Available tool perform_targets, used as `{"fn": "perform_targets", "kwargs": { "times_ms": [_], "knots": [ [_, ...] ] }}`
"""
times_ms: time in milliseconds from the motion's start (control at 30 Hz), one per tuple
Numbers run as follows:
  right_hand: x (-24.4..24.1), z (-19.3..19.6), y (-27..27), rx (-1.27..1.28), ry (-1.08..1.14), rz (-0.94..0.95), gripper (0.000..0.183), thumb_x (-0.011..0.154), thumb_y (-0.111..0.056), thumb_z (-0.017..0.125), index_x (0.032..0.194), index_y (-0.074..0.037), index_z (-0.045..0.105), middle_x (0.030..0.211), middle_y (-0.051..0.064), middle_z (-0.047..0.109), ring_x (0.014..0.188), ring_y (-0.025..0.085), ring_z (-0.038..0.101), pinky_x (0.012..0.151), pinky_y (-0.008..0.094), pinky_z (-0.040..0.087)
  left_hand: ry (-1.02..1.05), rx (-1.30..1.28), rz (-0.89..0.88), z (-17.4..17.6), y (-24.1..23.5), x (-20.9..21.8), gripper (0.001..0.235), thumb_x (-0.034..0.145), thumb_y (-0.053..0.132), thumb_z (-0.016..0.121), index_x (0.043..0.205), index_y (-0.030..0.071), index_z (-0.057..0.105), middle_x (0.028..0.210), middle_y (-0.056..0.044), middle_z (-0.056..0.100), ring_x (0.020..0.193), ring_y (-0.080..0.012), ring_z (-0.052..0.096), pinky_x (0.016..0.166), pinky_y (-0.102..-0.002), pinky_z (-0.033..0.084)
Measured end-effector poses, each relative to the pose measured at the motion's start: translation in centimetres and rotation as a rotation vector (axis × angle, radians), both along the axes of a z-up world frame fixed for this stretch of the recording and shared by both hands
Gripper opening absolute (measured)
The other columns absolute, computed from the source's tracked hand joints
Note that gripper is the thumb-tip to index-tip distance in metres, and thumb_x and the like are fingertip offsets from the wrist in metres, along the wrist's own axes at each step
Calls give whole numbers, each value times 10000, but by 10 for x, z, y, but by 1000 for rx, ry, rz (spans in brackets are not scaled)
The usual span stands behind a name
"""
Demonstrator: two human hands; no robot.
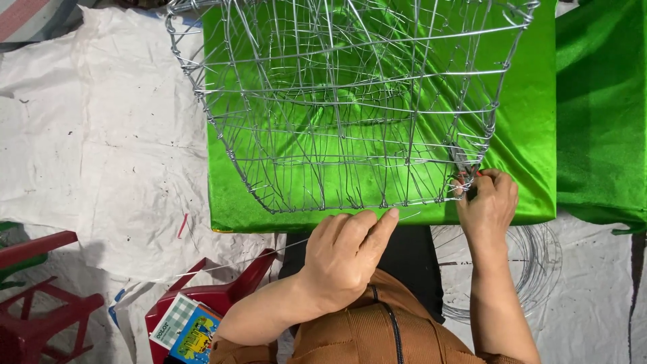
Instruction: Measuring lengths of wire against a wire cage template and cutting them to size using pliers.
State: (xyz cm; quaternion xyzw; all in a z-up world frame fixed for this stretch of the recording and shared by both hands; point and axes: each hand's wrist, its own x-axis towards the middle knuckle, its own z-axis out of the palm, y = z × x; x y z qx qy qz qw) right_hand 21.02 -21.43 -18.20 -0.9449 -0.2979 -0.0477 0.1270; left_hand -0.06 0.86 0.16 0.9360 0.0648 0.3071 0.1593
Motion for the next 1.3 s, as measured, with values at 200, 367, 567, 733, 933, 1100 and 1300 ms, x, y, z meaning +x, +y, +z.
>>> {"fn": "perform_targets", "kwargs": {
  "times_ms": [200,367,567,733,933,1100,1300],
  "knots": [
    [0,10,-7,15,24,6,350,806,-50,846,1134,-5,733,1261,191,633,1183,389,563,977,501,452,20,-88,9,2,13,-4,261,993,-26,707,1235,69,718,1253,-138,592,729,-260,640,620,-377,552],
    [1,72,5,245,-135,108,204,1043,-120,798,1160,31,727,1260,247,611,1184,398,584,1011,507,473,-12,-90,9,16,24,5,137,1006,-45,703,1135,-4,727,1416,-233,568,853,-257,702,593,-297,549],
    [-20,151,35,636,-227,316,232,1100,-74,692,1150,144,631,1270,358,556,1179,464,591,983,536,547,-30,-62,3,18,27,12,93,1018,-60,697,1070,-3,749,1475,-210,532,730,-170,643,612,-250,536],
    [-55,166,31,813,-194,318,242,1056,-168,661,1095,64,605,1125,322,614,986,412,623,876,483,455,-120,-112,-43,20,9,15,166,1004,-70,776,1163,-65,730,1410,-223,549,588,-105,507,489,-199,494],
    [-79,193,33,832,153,470,240,946,-75,640,1114,91,596,733,164,612,597,243,611,607,353,512,-101,108,-80,41,-9,31,134,1034,97,656,1102,54,764,1003,-47,655,615,-147,483,493,-275,395],
    [-76,207,39,599,34,524,127,893,112,751,988,40,707,794,164,661,631,260,573,586,369,453,-178,123,-74,39,-18,39,96,978,52,792,1066,27,765,929,-49,662,591,-119,463,449,-243,349],
    [-68,198,41,534,-105,518,57,953,68,740,1009,56,731,868,182,695,682,285,631,615,398,431,-175,98,-124,45,-22,41,87,1016,69,702,1008,17,771,978,-92,703,629,-170,496,515,-275,364]
  ]
}}
